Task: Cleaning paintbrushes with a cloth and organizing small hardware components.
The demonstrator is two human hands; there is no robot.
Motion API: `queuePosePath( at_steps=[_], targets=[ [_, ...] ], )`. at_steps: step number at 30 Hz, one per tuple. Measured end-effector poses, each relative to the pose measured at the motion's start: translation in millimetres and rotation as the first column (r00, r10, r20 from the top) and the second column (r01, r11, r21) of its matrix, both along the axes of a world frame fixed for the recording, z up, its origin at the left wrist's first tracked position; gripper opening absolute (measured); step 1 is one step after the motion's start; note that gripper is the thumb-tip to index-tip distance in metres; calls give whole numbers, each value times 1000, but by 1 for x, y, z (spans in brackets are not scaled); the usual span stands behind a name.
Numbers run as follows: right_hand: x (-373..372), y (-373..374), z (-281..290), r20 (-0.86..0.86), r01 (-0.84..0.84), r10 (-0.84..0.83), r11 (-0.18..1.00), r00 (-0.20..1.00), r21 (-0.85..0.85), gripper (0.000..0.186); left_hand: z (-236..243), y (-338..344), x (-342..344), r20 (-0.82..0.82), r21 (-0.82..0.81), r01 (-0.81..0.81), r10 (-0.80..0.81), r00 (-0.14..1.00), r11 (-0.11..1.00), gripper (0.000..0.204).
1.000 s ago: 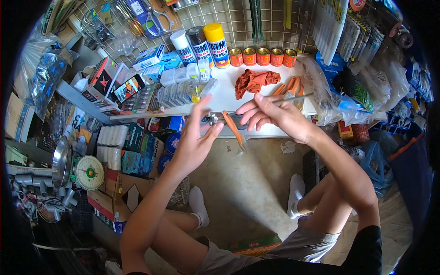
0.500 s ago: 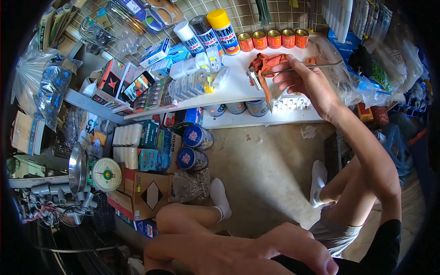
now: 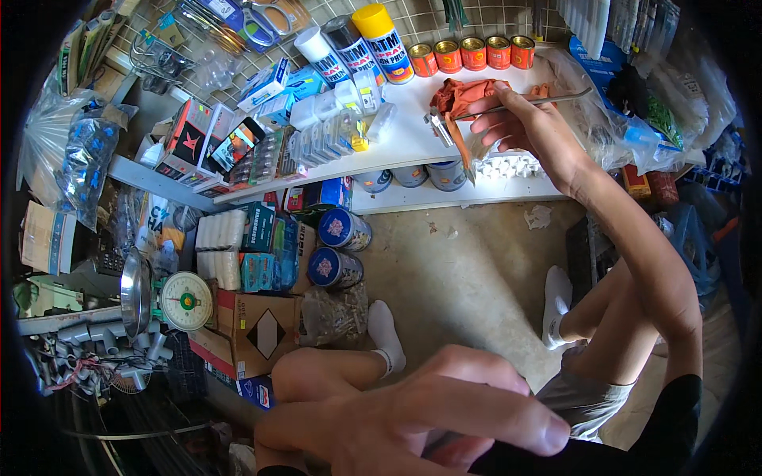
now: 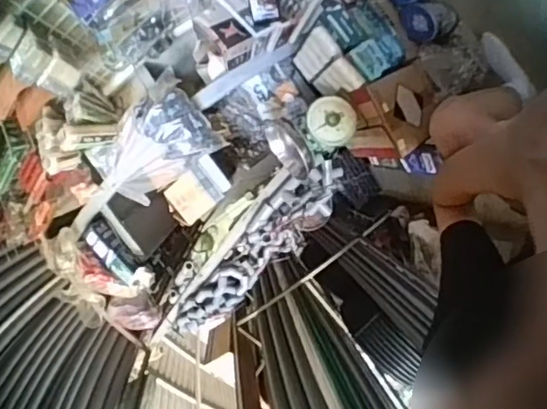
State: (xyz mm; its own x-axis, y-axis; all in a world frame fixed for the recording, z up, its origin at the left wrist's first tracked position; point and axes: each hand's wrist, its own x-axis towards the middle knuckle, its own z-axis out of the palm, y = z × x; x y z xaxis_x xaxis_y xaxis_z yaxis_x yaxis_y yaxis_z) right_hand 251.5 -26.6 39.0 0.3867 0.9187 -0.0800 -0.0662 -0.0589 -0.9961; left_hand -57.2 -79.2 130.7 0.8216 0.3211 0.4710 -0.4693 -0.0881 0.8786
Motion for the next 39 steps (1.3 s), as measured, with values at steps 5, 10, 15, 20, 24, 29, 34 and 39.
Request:
queuePosePath(
  at_steps=[5, 10, 15, 20, 24, 29, 34, 39],
  targets=[
    [-3, 0, 1, 8, 14, -14, 1000, 1000, -9, 51, -20, -28, 40, 400, 7, -492, 448, 799, 871, 19],
    [-2, -1, 1, 13, 8, -8, 1000, 1000, -5, 50, -18, 14, 25, 467, 232, -223, 93, 879, 947, 29],
    [-1, 3, -3, 17, 3, -2, 1000, 1000, -21, 51, -17, 36, 18, 197, -28, -179, 181, 964, 983, 35],
    [1, -2, 0, 17, 21, -21, 1000, 1000, -16, 51, -29, 63, 26, -45, -359, -358, 367, 929, 862, 42],
    [1, 0, 1, 3, 19, -19, 1000, 1000, -10, 51, -34, 71, 32, -212, -389, -492, 444, 870, 779, 43],
    [1, -3, 4, 12, 12, -12, 1000, 1000, -4, 50, -37, 73, 35, -125, -303, -447, 430, 894, 842, 37],
    [2, -4, 3, 8, 6, -6, 1000, 1000, -1, 50, -45, 77, 36, 10, -364, -337, 366, 931, 868, 27],
    [1, -5, 5, 16, 23, -23, 1000, 1000, 3, 50, -50, 82, 36, 118, -344, -214, 269, 956, 914, 17]
  ],
)
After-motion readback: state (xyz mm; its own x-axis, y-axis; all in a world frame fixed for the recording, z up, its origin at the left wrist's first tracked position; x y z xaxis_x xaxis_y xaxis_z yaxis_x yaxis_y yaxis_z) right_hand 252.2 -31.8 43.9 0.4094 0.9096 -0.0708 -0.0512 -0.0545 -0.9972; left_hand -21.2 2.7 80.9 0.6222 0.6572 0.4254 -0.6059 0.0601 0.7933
